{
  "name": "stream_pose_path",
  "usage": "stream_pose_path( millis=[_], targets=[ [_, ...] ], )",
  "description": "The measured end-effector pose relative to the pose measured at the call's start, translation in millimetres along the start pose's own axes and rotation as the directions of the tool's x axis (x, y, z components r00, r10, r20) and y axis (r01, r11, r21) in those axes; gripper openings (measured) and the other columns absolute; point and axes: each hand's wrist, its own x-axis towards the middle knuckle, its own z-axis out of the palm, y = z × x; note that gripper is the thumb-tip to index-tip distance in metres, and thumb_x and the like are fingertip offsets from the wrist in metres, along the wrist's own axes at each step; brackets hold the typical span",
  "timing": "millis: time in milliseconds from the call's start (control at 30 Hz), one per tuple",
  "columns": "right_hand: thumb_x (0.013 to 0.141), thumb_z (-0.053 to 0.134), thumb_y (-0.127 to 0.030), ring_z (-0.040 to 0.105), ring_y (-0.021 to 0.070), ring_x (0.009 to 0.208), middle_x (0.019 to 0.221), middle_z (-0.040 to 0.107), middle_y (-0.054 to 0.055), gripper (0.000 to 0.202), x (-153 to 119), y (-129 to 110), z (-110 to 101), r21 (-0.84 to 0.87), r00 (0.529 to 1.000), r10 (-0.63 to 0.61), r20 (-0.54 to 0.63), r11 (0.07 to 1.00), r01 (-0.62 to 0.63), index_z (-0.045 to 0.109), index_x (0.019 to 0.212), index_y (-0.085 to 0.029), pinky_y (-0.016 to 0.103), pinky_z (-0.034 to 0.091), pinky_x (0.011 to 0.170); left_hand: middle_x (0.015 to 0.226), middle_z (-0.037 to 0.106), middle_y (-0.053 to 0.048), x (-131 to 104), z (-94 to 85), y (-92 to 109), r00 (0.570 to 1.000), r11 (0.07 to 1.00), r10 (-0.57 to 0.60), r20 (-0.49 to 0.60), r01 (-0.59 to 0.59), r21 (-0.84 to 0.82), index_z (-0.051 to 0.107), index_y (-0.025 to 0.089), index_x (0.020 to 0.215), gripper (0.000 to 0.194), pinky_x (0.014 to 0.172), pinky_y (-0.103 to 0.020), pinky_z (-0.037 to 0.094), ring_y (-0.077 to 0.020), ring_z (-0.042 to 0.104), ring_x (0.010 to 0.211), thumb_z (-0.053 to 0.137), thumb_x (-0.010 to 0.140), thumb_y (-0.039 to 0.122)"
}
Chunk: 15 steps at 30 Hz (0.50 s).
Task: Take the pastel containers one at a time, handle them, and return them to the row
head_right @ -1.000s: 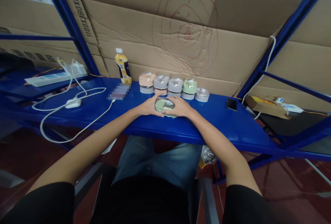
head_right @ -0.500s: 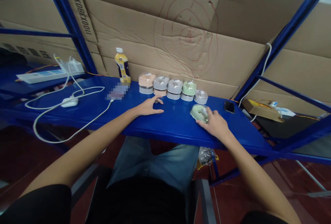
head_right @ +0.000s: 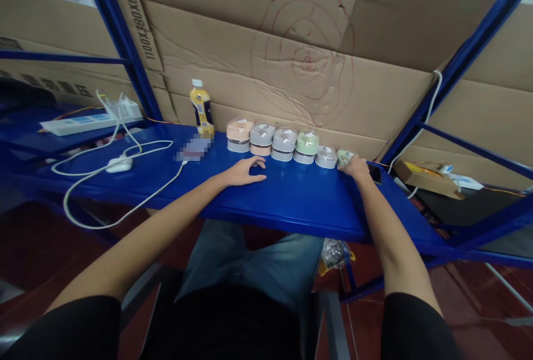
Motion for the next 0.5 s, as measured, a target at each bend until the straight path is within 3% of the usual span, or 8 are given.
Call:
stream_pose_path(
  millis=[133, 233, 300, 400, 433, 500],
  targets=[
    [0.088, 0.086, -0.046, 0.068, 0.0421, 0.136, 0.154, 0.056, 0.035, 0.082, -2, -3, -3, 0.008, 0.998, 0.051, 0.027, 0.999, -0.051, 0.055, 0.153, -0.009, 0.046, 0.056, 0.107, 0.130, 0.078, -0.013, 0, -0.4, 0, 1.000, 1.000, 0.002, -0.009, -0.002, -0.004, 0.063, 0.021, 0.133, 0.066, 0.117, -0.053, 0.056, -0.0335, 0.074, 0.126, 0.078, 0.083, 0.062],
    [0.087, 0.083, -0.035, 0.065, 0.0457, 0.138, 0.152, 0.056, 0.036, 0.074, -14, -5, -10, -0.038, 0.996, 0.034, -0.081, 0.999, -0.037, 0.056, 0.150, -0.006, 0.050, 0.057, 0.107, 0.130, 0.078, -0.014, 1, -0.5, 0, 1.000, 1.000, 0.001, -0.006, -0.001, 0.002, 0.063, 0.021, 0.132, 0.065, 0.117, -0.054, 0.055, -0.0338, 0.074, 0.126, 0.077, 0.083, 0.061],
    [0.089, 0.077, -0.027, 0.057, 0.0465, 0.146, 0.159, 0.053, 0.034, 0.072, -24, -12, -14, -0.102, 0.973, -0.146, -0.178, 0.986, 0.130, 0.053, 0.154, -0.007, 0.053, 0.054, 0.113, 0.130, 0.078, -0.013, 1, -0.5, -1, 1.000, 1.000, 0.002, -0.006, -0.002, 0.006, 0.063, 0.021, 0.131, 0.064, 0.117, -0.054, 0.055, -0.0339, 0.074, 0.126, 0.077, 0.083, 0.061],
    [0.092, 0.065, -0.018, 0.043, 0.0414, 0.160, 0.175, 0.041, 0.025, 0.074, -38, -31, -11, -0.184, 0.844, -0.508, -0.172, 0.858, 0.479, 0.046, 0.163, -0.013, 0.054, 0.042, 0.127, 0.130, 0.078, -0.013, 1, -0.4, -1, 1.000, 1.000, 0.000, -0.006, 0.000, 0.004, 0.064, 0.021, 0.130, 0.064, 0.117, -0.055, 0.055, -0.0343, 0.074, 0.125, 0.076, 0.083, 0.062],
    [0.092, 0.063, -0.016, 0.040, 0.0395, 0.163, 0.178, 0.039, 0.022, 0.075, -42, -38, -8, -0.185, 0.813, -0.565, -0.137, 0.821, 0.540, 0.045, 0.165, -0.014, 0.054, 0.039, 0.130, 0.130, 0.078, -0.013, 1, -0.3, -1, 1.000, 1.000, -0.001, -0.004, 0.001, 0.001, 0.064, 0.021, 0.130, 0.064, 0.117, -0.055, 0.055, -0.0344, 0.074, 0.125, 0.076, 0.083, 0.062],
    [0.090, 0.061, -0.014, 0.037, 0.0383, 0.164, 0.179, 0.039, 0.021, 0.078, -53, -51, -2, -0.167, 0.809, -0.582, -0.077, 0.808, 0.565, 0.043, 0.165, -0.012, 0.053, 0.036, 0.132, 0.130, 0.078, -0.014, 1, -0.3, -1, 1.000, 1.000, -0.001, -0.005, 0.001, -0.004, 0.064, 0.021, 0.130, 0.063, 0.117, -0.056, 0.055, -0.0348, 0.074, 0.125, 0.076, 0.083, 0.062]
  ],
)
